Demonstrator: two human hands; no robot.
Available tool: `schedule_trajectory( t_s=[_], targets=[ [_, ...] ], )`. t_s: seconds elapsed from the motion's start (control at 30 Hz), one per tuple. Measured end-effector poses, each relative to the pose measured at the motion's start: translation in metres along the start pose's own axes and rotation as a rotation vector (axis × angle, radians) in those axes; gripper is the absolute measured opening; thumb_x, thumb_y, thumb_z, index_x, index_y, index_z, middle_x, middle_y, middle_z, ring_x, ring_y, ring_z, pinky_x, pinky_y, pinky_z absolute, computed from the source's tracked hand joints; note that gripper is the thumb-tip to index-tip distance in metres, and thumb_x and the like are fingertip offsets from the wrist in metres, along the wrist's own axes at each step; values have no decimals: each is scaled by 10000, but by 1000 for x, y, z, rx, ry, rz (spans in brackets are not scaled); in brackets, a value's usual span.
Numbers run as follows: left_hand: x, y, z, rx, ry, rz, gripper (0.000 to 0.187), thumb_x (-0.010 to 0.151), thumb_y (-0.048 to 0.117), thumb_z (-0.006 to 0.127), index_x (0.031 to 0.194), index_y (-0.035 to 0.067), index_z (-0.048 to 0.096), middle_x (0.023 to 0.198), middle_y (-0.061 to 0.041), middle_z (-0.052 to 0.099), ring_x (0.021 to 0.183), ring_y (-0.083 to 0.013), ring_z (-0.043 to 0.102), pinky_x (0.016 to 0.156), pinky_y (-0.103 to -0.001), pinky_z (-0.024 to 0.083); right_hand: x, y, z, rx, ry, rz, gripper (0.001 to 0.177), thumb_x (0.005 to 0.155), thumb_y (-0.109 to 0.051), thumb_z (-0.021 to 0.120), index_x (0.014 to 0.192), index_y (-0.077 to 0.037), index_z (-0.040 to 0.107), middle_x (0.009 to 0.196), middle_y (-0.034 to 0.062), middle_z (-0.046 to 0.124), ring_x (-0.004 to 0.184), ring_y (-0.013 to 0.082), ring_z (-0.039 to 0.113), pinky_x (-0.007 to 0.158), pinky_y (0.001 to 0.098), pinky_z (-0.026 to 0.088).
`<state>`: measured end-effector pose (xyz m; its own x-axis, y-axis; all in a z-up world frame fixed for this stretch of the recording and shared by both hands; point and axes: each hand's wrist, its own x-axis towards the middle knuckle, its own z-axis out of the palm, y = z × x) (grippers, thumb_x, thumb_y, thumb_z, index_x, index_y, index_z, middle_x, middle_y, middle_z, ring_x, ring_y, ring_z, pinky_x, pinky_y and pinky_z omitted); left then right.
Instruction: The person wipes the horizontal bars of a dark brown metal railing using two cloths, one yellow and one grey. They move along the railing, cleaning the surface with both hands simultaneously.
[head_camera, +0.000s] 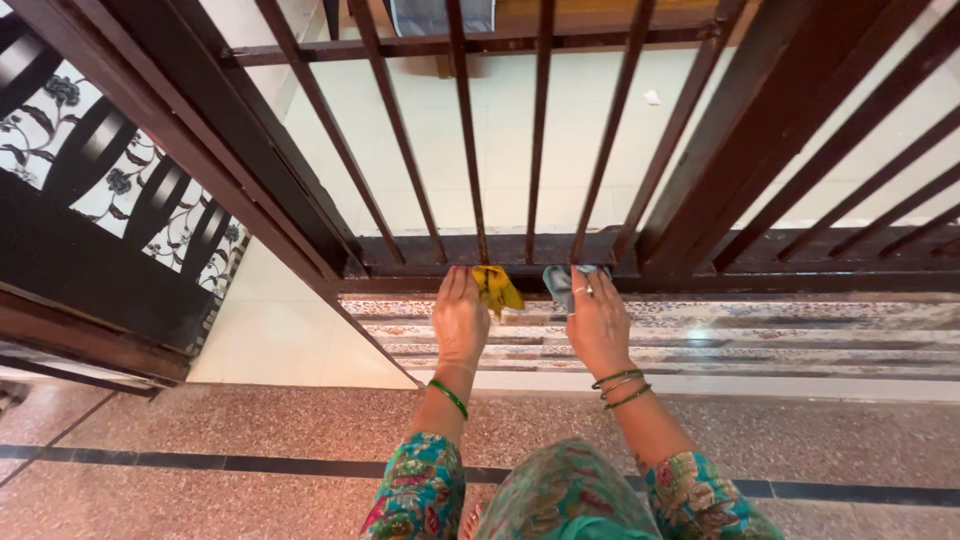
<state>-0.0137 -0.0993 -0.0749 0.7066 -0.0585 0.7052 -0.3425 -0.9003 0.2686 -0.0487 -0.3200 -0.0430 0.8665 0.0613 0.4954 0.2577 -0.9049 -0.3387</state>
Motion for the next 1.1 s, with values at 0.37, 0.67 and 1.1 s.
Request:
schedule_trajectory(
  t_s=[0.37,0.67,1.1],
  targets=[
    [3,-17,0,-57,29,75,458,650,-80,703,1108,-83,731,1137,-216,728,1095,-365,658,998,-454,530,34,-40,25,65,-192,-237,588,718,46,651,1305,49,612,1334,229,591,1321,406,487,1172,472,344],
    [22,-82,-43,49,94,-327,370,729,-83,695,1096,-45,718,1163,-192,733,965,-352,663,889,-430,566,51,-50,54,46,-226,-333,566,732,10,679,1295,-43,646,1259,160,634,1286,365,535,1050,488,402],
    [2,-98,-82,-180,401,-500,432,856,-12,752,1281,19,682,990,-153,744,852,-242,727,707,-361,621,48,-115,68,247,-182,-344,704,696,134,587,1378,-43,615,1322,193,622,1256,373,543,1144,477,385]
  ],
)
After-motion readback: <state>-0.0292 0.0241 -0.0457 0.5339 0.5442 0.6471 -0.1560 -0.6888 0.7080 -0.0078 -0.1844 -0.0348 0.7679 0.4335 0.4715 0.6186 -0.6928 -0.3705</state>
